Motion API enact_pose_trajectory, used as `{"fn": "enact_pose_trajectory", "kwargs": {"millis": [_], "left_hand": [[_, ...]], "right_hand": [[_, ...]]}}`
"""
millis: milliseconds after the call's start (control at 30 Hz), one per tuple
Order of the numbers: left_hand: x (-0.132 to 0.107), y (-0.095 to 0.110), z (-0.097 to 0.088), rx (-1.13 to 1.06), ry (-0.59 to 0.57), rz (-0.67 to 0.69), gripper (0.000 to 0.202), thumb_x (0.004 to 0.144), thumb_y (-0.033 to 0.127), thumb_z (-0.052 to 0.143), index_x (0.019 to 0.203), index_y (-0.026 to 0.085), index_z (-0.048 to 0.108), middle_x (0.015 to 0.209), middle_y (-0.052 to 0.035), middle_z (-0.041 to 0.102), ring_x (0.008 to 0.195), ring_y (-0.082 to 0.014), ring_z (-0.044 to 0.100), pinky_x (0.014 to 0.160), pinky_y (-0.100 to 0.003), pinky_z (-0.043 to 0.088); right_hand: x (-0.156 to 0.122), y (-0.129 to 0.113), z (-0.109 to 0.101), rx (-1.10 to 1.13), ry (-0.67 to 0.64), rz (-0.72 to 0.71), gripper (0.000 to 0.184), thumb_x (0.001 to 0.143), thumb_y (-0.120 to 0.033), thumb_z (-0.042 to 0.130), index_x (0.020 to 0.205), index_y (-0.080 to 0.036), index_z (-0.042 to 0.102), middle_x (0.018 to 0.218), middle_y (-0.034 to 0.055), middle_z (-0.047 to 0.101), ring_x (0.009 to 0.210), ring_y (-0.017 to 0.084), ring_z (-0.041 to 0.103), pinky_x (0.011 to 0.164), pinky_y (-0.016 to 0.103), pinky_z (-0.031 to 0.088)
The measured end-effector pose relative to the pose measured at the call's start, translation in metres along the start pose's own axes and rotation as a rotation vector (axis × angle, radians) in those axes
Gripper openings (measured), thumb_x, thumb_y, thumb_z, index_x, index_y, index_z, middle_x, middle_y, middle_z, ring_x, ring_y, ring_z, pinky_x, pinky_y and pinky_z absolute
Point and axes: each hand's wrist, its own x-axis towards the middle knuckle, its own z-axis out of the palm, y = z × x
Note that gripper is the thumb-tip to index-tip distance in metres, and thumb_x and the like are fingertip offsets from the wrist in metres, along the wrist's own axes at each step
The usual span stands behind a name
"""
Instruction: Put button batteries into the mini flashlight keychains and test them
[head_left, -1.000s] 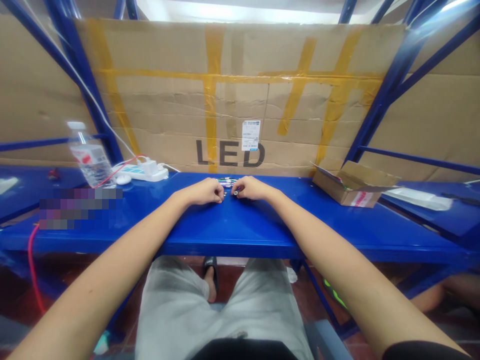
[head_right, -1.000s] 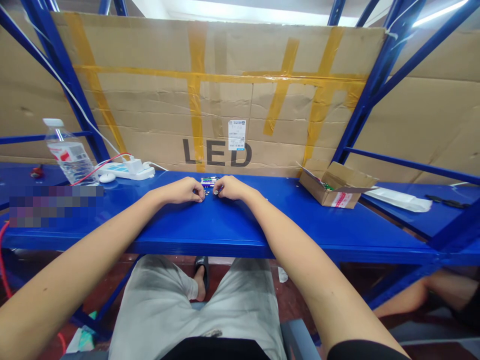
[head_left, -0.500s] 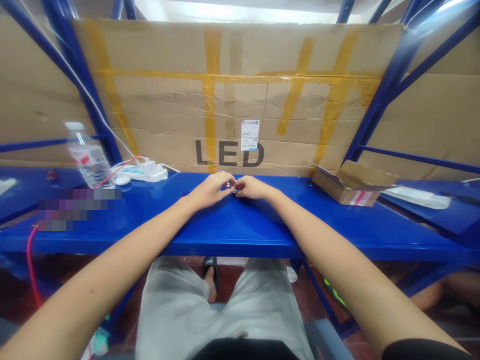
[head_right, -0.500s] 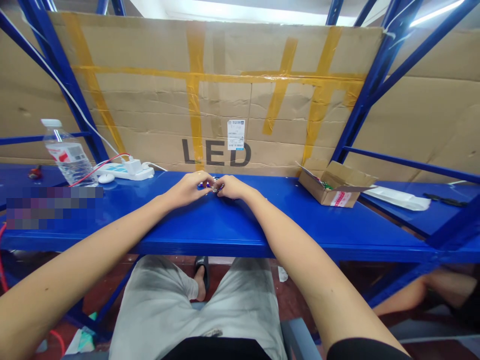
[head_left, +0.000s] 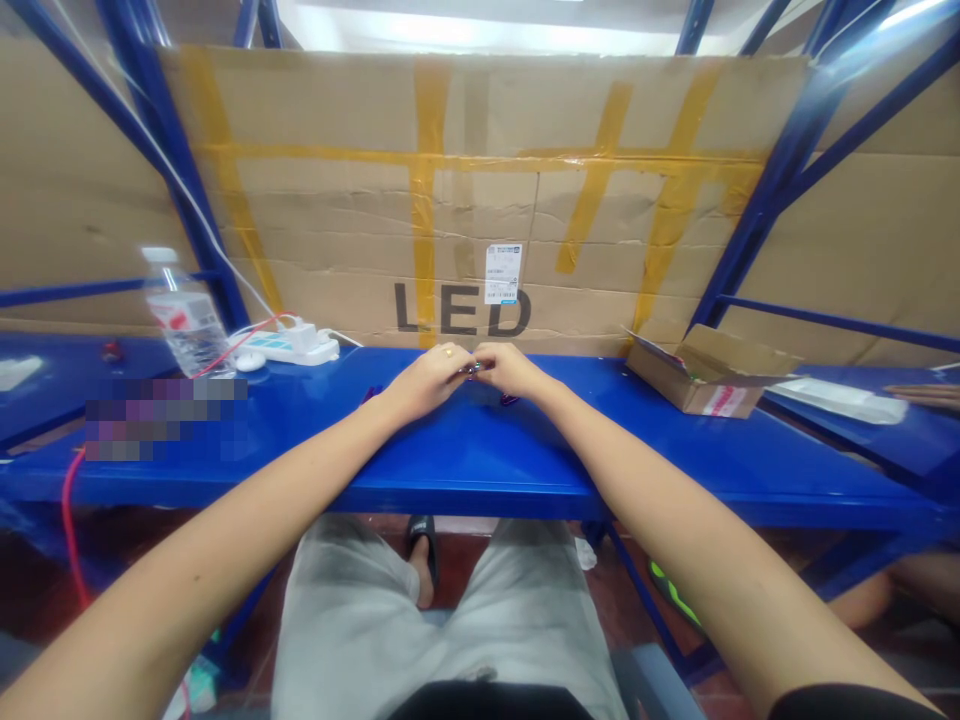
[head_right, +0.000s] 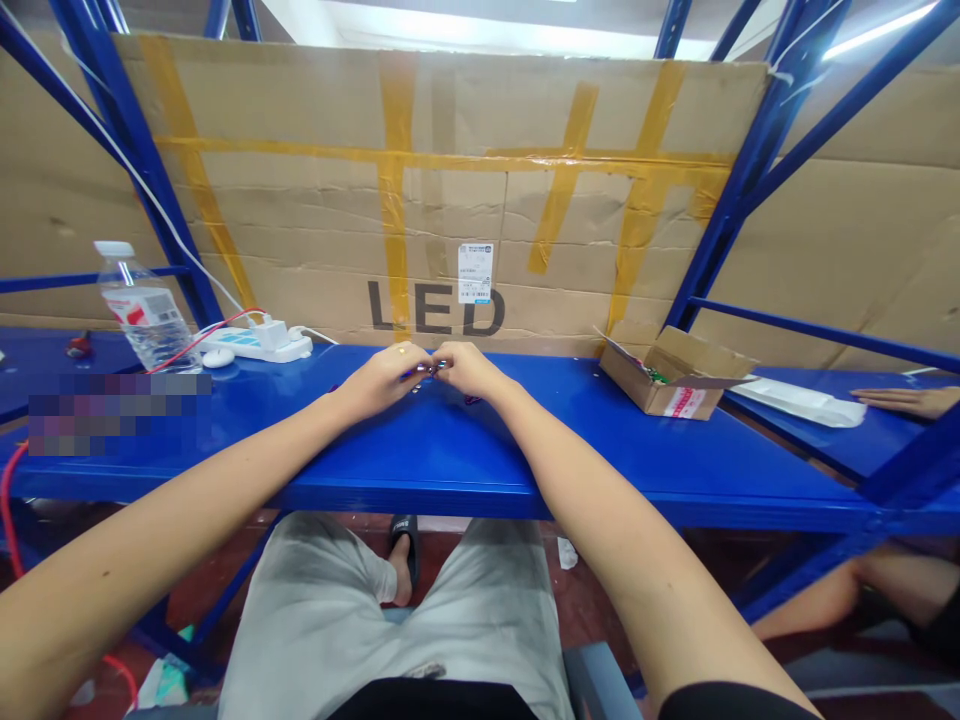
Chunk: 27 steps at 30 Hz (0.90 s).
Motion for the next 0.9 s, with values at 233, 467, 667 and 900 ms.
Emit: {"fn": "enact_pose_trajectory", "kwargs": {"millis": [233,467,667,900], "left_hand": [[-0.001,0.0,-0.001,0.06,0.078,0.002,0.005,0.097,0.02,0.055,0.1,0.018,0.059,0.097,-0.0079,0.066,0.093,-0.0205,0.061,0.084,-0.034,0.05],[0.0,0.002,-0.007,0.012,0.071,-0.169,0.007,0.091,0.015,0.056,0.094,0.018,0.062,0.09,-0.0053,0.067,0.084,-0.0184,0.063,0.078,-0.032,0.05],[-0.004,-0.003,-0.01,-0.044,-0.198,-0.266,0.01,0.084,0.015,0.058,0.085,0.019,0.066,0.086,-0.005,0.071,0.083,-0.0212,0.065,0.078,-0.033,0.048],[-0.002,0.003,-0.008,-0.125,-0.303,-0.262,0.008,0.085,0.02,0.06,0.087,0.019,0.069,0.089,-0.0054,0.072,0.084,-0.0207,0.065,0.077,-0.032,0.048]], "right_hand": [[0.002,0.002,-0.001,-0.071,0.125,-0.184,0.021,0.078,-0.005,0.059,0.081,-0.017,0.076,0.085,0.0047,0.064,0.082,0.017,0.06,0.079,0.028,0.045],[0.004,0.008,-0.005,-0.262,0.148,-0.208,0.034,0.084,-0.002,0.051,0.097,-0.017,0.078,0.1,0.0094,0.062,0.093,0.02,0.058,0.087,0.034,0.047],[-0.001,0.009,0.003,-0.33,-0.225,-0.079,0.03,0.081,-0.001,0.058,0.093,-0.017,0.081,0.094,0.0083,0.064,0.084,0.018,0.059,0.08,0.029,0.045],[-0.001,0.006,0.008,-0.013,-0.221,0.043,0.021,0.074,-0.006,0.063,0.084,-0.015,0.078,0.085,0.0032,0.069,0.083,0.017,0.062,0.079,0.027,0.046]]}}
